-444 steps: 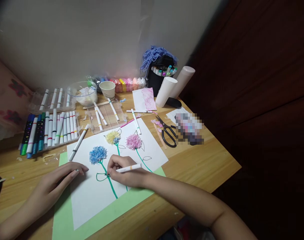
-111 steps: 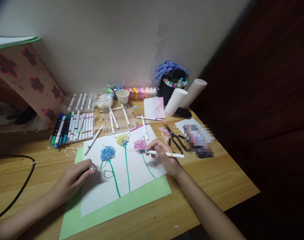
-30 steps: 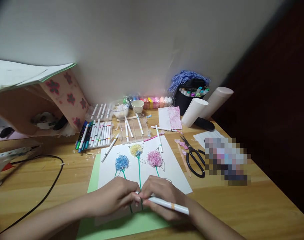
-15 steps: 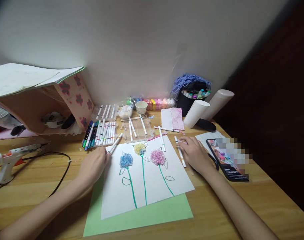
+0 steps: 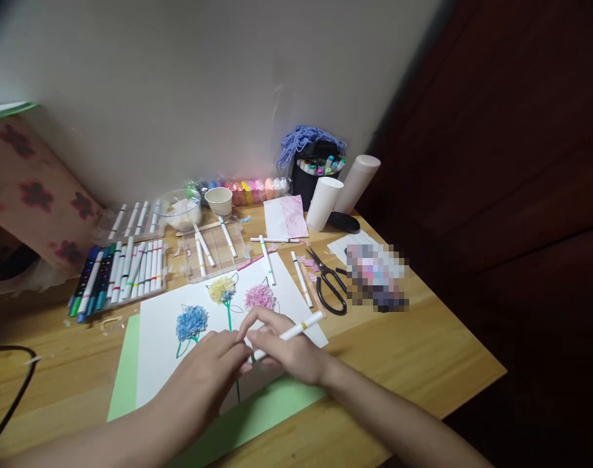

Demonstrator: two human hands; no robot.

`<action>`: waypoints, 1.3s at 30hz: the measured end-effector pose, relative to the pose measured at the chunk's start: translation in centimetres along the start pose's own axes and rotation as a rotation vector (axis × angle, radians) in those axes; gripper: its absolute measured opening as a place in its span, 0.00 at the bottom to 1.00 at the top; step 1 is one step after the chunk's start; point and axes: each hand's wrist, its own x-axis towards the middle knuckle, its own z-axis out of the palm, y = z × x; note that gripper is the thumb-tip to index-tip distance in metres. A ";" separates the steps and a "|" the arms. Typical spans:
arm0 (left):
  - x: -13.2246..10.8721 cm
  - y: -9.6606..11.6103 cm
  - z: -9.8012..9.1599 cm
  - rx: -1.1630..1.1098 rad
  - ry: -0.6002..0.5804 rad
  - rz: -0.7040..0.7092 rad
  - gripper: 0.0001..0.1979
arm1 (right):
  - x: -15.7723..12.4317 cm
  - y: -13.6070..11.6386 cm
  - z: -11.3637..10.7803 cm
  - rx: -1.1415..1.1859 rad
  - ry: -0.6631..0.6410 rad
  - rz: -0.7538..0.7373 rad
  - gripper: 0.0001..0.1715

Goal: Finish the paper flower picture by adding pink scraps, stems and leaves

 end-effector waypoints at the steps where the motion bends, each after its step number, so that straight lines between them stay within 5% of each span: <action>1: 0.3 0.2 -0.5 -0.151 -0.063 0.010 0.11 | -0.6 -0.5 -0.5 -0.020 -0.076 0.006 0.14; 5: 0.3 0.4 -2.9 -0.674 -0.424 -0.101 0.14 | -2.5 -3.1 -3.6 -0.150 -0.298 -0.219 0.15; 7: -0.1 -0.1 -3.3 -0.790 -0.668 -0.173 0.17 | -2.7 -3.9 -5.8 -0.100 -0.094 -0.340 0.14; 8: -0.4 -0.5 -3.1 -0.778 -0.674 -0.206 0.18 | -2.5 -3.9 -6.9 -0.050 0.050 -0.356 0.13; 10: -0.7 -1.6 -2.1 -0.657 -0.527 -0.167 0.19 | -1.8 -3.2 -8.4 -0.033 0.239 -0.301 0.12; 14: -0.5 -3.8 1.3 -0.198 -0.243 0.036 0.14 | 0.0 0.1 -8.4 -0.184 0.173 -0.115 0.09; 18: -0.2 -5.3 3.4 -0.062 -0.133 0.223 0.11 | 0.5 2.5 -7.4 -0.371 0.341 -0.166 0.09; 25: 0.1 -5.7 3.5 -0.030 -0.127 0.312 0.08 | 0.7 3.3 -7.3 -0.667 0.497 -0.201 0.10; 39: 0.2 -5.7 3.5 -0.034 -0.154 0.323 0.07 | 0.7 3.2 -7.1 -0.807 0.515 -0.185 0.12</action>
